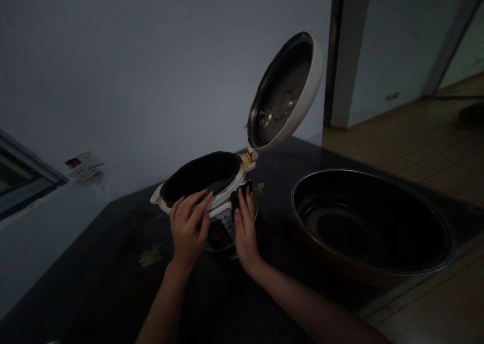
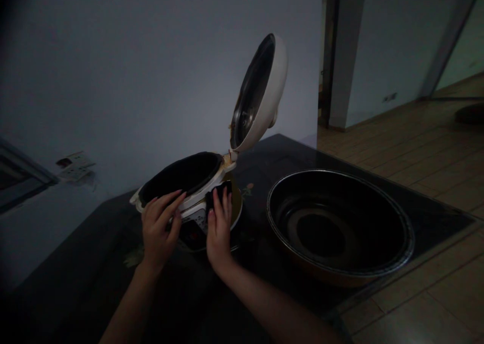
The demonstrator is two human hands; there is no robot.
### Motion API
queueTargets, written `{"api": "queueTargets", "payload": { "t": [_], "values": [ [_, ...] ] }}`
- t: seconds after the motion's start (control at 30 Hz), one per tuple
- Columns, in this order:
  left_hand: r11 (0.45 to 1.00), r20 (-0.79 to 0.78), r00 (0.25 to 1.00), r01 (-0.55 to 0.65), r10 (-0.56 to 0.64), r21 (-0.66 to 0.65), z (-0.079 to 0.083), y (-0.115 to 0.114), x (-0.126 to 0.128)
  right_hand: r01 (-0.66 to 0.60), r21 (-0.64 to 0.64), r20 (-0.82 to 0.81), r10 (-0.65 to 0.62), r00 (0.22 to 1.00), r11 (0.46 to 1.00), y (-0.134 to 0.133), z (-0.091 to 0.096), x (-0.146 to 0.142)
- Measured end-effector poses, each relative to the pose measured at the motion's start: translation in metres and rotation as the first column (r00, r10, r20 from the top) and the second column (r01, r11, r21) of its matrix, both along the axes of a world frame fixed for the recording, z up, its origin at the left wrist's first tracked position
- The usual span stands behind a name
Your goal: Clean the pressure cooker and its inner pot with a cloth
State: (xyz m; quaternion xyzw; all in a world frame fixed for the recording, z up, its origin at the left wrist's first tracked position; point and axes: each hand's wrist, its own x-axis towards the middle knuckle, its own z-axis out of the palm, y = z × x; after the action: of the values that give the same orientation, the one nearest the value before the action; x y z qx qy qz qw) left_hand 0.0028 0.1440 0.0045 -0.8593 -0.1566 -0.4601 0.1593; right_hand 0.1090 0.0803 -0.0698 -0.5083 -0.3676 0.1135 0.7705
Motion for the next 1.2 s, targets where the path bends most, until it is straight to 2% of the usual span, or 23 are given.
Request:
{"api": "queueTargets", "payload": {
  "t": [0.13,0.2,0.3,0.43,0.53,0.73,0.97,1.2],
  "values": [
    [1.000,0.025,1.000,0.014,-0.014,-0.002,0.001,0.000,-0.001,0.033,0.017,-0.090,-0.031,0.995,0.999,0.024,-0.004,0.033],
    [1.000,0.040,0.999,0.008,-0.008,0.000,0.000,0.000,-0.002,0.016,0.009,-0.145,-0.015,0.989,1.000,0.027,-0.009,0.039],
    [1.000,0.054,0.999,-0.004,0.004,0.012,-0.002,0.000,-0.003,0.000,-0.003,-0.142,-0.001,0.990,1.000,0.017,-0.010,0.028],
    [1.000,0.054,0.999,-0.002,0.001,0.027,-0.003,0.002,-0.002,-0.022,-0.004,-0.024,0.022,0.999,1.000,-0.003,0.004,0.004],
    [0.999,0.058,0.998,0.002,-0.004,0.036,-0.002,0.002,-0.002,-0.015,0.025,0.034,0.014,0.999,1.000,-0.003,0.013,0.007],
    [1.000,0.071,0.997,-0.021,0.021,-0.010,0.002,-0.011,0.001,0.042,0.067,-0.019,-0.041,0.999,0.997,0.020,0.005,0.033],
    [1.000,0.074,0.997,-0.010,0.012,-0.029,0.002,-0.017,0.002,0.063,0.045,-0.239,-0.050,0.970,0.997,0.049,-0.002,0.058],
    [0.999,0.048,0.999,0.023,-0.022,-0.031,0.001,-0.013,0.000,0.022,0.039,-0.247,-0.012,0.969,0.999,0.082,0.001,0.097]
  ]
}}
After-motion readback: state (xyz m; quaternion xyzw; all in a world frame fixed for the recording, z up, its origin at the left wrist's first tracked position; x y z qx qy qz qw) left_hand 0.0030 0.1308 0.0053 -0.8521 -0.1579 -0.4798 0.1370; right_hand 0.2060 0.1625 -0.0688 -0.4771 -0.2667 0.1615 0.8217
